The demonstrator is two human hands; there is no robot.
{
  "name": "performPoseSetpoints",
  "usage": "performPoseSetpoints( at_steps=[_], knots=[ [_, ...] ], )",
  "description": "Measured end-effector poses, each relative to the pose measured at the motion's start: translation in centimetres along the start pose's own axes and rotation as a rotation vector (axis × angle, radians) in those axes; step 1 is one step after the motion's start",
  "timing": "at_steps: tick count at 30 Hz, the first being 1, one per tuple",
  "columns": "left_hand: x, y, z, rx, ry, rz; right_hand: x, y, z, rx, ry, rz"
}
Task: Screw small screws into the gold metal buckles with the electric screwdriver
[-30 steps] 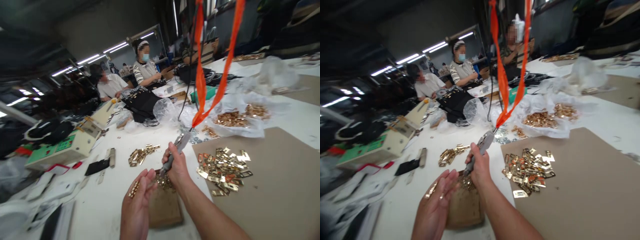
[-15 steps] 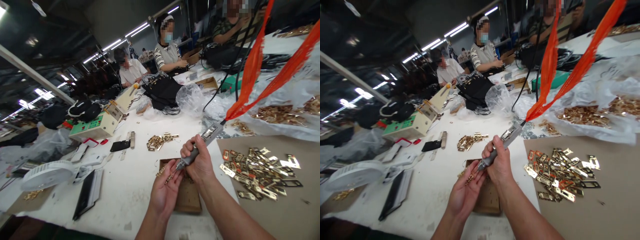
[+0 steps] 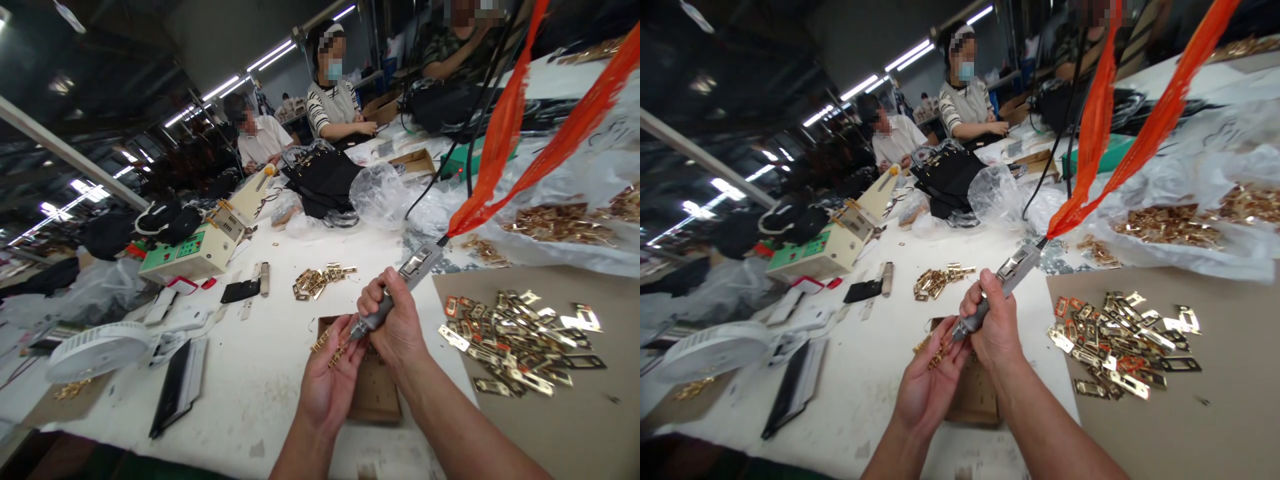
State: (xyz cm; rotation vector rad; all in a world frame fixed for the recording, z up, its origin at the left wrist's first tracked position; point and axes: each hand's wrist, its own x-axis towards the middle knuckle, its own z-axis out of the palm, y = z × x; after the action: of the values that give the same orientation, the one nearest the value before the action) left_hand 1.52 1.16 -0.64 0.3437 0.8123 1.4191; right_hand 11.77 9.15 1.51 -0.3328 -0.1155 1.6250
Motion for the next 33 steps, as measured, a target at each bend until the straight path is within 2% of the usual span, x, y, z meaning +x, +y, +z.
performPoseSetpoints(
  at_steps=[12, 20, 33],
  knots=[
    [0.0, 0.2, -0.3, 0.028, -0.015, 0.026, -0.2, -0.2, 0.2, -0.053, -0.007, -0.067],
    [-0.2, -0.1, -1.2, 0.182, -0.069, 0.054, 0.1, -0.8, 0.0, -0.023, -0.078, -0.079],
    [-0.6, -1.1, -0.6, 0.256, -0.115, 0.075, -0.2, -0.7, 0.4, 0.024, -0.042, -0.072]
  ],
)
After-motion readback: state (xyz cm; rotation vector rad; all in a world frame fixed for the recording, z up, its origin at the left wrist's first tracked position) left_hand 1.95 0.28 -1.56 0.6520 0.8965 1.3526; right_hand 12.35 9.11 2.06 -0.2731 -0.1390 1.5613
